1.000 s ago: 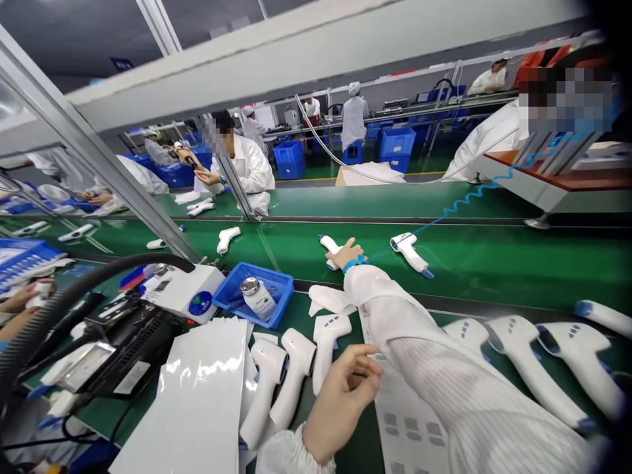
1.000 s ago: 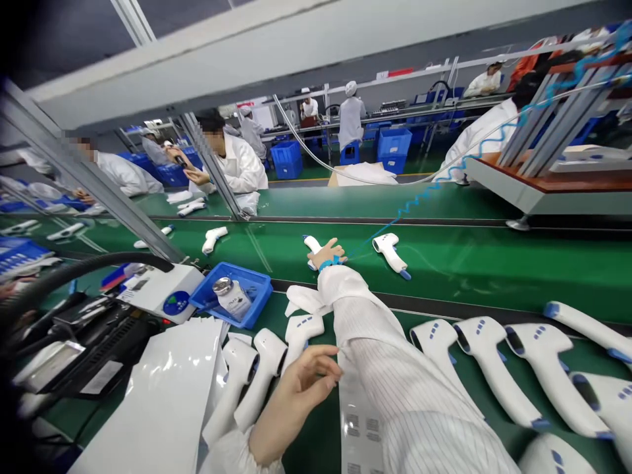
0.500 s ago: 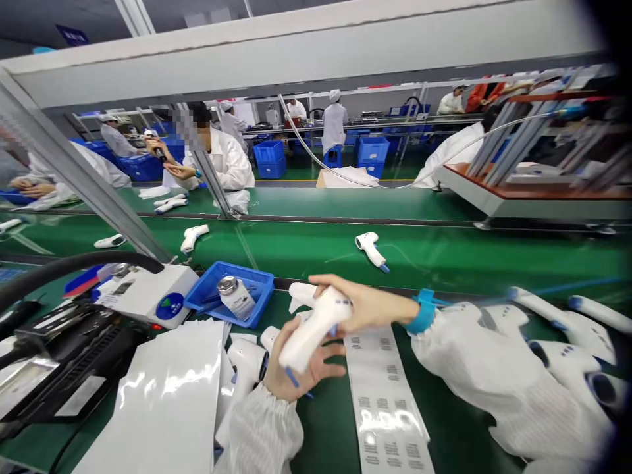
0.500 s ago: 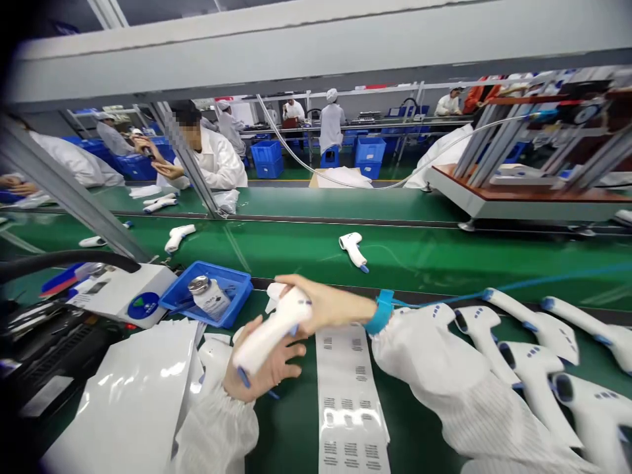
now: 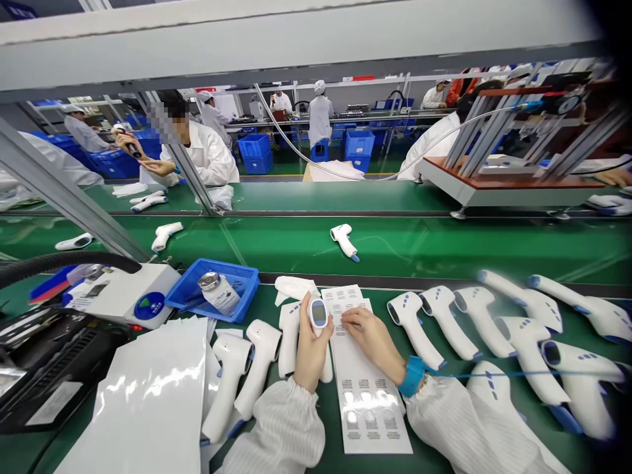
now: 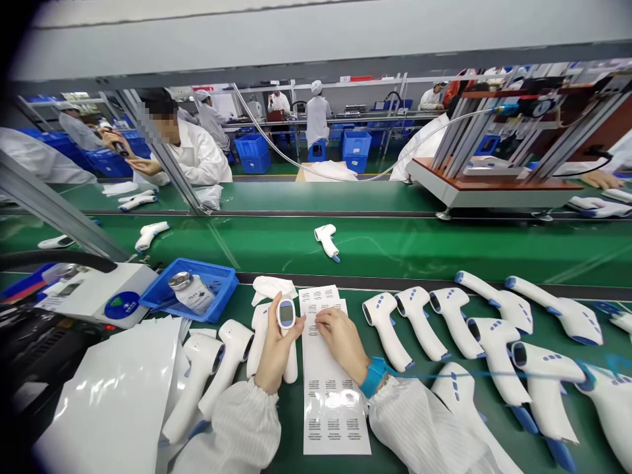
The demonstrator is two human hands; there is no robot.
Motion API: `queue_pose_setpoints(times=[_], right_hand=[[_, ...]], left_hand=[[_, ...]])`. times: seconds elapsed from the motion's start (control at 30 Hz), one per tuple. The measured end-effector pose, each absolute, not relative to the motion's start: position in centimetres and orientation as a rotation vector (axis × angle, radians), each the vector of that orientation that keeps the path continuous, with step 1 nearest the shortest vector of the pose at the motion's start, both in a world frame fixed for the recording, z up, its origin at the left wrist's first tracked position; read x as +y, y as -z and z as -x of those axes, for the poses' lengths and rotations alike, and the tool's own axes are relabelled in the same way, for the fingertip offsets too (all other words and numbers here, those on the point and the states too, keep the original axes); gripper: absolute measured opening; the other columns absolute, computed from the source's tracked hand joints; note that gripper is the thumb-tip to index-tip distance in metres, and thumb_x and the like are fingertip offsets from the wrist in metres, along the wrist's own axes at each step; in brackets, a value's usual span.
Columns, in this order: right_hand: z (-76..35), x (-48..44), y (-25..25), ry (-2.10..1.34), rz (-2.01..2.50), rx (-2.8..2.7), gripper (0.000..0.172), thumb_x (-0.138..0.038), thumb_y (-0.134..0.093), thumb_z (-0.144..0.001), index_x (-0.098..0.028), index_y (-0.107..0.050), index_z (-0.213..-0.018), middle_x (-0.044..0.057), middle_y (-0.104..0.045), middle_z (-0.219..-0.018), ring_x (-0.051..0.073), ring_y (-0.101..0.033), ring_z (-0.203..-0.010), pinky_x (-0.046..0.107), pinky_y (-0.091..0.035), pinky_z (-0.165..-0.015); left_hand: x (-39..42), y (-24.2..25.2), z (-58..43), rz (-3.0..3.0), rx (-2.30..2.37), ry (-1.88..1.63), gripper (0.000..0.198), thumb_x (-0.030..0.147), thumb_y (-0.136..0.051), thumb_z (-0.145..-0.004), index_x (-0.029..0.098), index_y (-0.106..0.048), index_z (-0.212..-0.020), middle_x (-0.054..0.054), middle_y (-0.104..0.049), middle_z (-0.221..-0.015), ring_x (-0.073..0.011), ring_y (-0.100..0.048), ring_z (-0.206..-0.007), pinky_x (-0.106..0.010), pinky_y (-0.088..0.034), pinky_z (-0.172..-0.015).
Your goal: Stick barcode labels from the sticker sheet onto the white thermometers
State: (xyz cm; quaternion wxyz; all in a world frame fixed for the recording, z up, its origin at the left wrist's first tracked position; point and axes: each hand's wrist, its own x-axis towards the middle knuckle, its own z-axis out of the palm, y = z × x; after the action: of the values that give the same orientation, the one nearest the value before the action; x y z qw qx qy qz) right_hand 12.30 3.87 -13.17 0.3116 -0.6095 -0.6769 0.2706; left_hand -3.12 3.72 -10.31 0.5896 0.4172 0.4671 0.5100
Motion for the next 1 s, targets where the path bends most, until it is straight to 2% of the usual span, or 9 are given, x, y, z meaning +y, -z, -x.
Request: queue_pose_setpoints(times=[0.13,0.23,0.57,0.7,0.77,0.8,0.87,0.93,1.0], right_hand=[[-12.1,4.1,13.5,-0.728,1.604,-1.745,0.019,-0.017,-0.053,-0.088,-0.021,-0.072,-0.089,0.007,-0.071,-0.104,0.024,-0.064,-0.101,0.039,-0.048,-0.093],[-12.1,4.5,13.9,-0.749,1.608,-1.709,0.017,-0.018,-0.055,-0.086,-0.021,-0.072,-0.084,0.006,-0.071,-0.099,0.024,-0.063,-0.098,0.038,-0.048,-0.089],[-12.0,4.4,12.1,-0.986,1.51,-1.71,0.01,-0.012,-0.058,-0.071,-0.021,-0.06,-0.067,0.004,-0.067,-0.086,0.024,-0.06,-0.09,0.042,-0.045,-0.091],[-12.7,2.3,9.1,-1.311,1.307,-1.75,0.011,-0.01,-0.057,-0.07,-0.02,-0.06,-0.069,0.0,-0.066,-0.075,0.017,-0.063,-0.072,0.031,-0.052,-0.072],[-12.9,1.6,7.5,-1.48,1.201,-1.642,0.006,-0.015,-0.059,-0.074,-0.02,-0.06,-0.071,0.0,-0.064,-0.076,0.015,-0.062,-0.067,0.027,-0.051,-0.062],[-12.9,1.4,6.7,-1.506,1.166,-1.57,0.005,-0.018,-0.06,-0.076,-0.021,-0.059,-0.071,0.001,-0.064,-0.078,0.015,-0.061,-0.068,0.027,-0.05,-0.06],[-12.7,1.5,5.4,-1.406,1.157,-1.464,0.008,-0.023,-0.063,-0.079,-0.021,-0.061,-0.071,0.003,-0.062,-0.086,0.016,-0.061,-0.076,0.027,-0.05,-0.062],[-12.3,2.1,4.6,-1.189,1.189,-1.457,0.008,-0.023,-0.065,-0.079,-0.021,-0.063,-0.071,0.004,-0.061,-0.091,0.018,-0.06,-0.086,0.029,-0.051,-0.071],[-11.9,2.7,4.4,-1.024,1.21,-1.453,0.007,-0.023,-0.067,-0.078,-0.021,-0.065,-0.071,0.004,-0.06,-0.093,0.019,-0.059,-0.09,0.032,-0.05,-0.081]], left_hand=[[4.7,11.7,2.3,-0.987,1.041,-1.15,0.071,0.026,-0.065,-0.082,0.032,-0.032,-0.145,-0.004,-0.026,-0.159,-0.027,-0.03,-0.146,-0.039,-0.036,-0.115],[5.2,12.2,2.2,-0.986,1.015,-1.119,0.07,0.027,-0.063,-0.084,0.032,-0.031,-0.146,-0.004,-0.021,-0.162,-0.0278,-0.032,-0.145,-0.041,-0.034,-0.116],[4.8,11.6,2.5,-0.94,1.008,-1.156,0.063,0.023,-0.07,-0.079,0.029,-0.046,-0.137,-0.007,-0.043,-0.15,-0.0296,-0.036,-0.142,-0.043,-0.035,-0.114],[4.7,10.9,2.7,-0.933,0.996,-1.152,0.064,0.017,-0.069,-0.079,0.029,-0.047,-0.138,-0.004,-0.039,-0.152,-0.0267,-0.038,-0.14,-0.037,-0.034,-0.113],[4.3,10.1,2.7,-0.944,0.996,-1.151,0.064,0.019,-0.069,-0.08,0.029,-0.047,-0.139,-0.005,-0.042,-0.149,-0.0255,-0.041,-0.137,-0.032,-0.04,-0.108],[3.9,9.6,2.8,-0.948,0.992,-1.135,0.066,0.021,-0.069,-0.081,0.03,-0.044,-0.142,-0.006,-0.046,-0.146,-0.0254,-0.049,-0.13,-0.031,-0.046,-0.1],[3.1,8.5,2.8,-0.949,0.971,-1.062,0.073,0.027,-0.068,-0.082,0.033,-0.036,-0.147,-0.008,-0.057,-0.13,-0.0222,-0.065,-0.096,-0.027,-0.054,-0.072],[2.4,7.6,2.7,-0.951,0.947,-0.967,0.081,0.03,-0.067,-0.083,0.035,-0.025,-0.152,-0.007,-0.065,-0.108,-0.0142,-0.058,-0.059,-0.024,-0.047,-0.047],[1.9,7.0,2.7,-0.963,0.949,-0.906,0.085,0.028,-0.066,-0.083,0.036,-0.019,-0.153,-0.006,-0.065,-0.102,-0.0083,-0.047,-0.045,-0.022,-0.04,-0.039]])
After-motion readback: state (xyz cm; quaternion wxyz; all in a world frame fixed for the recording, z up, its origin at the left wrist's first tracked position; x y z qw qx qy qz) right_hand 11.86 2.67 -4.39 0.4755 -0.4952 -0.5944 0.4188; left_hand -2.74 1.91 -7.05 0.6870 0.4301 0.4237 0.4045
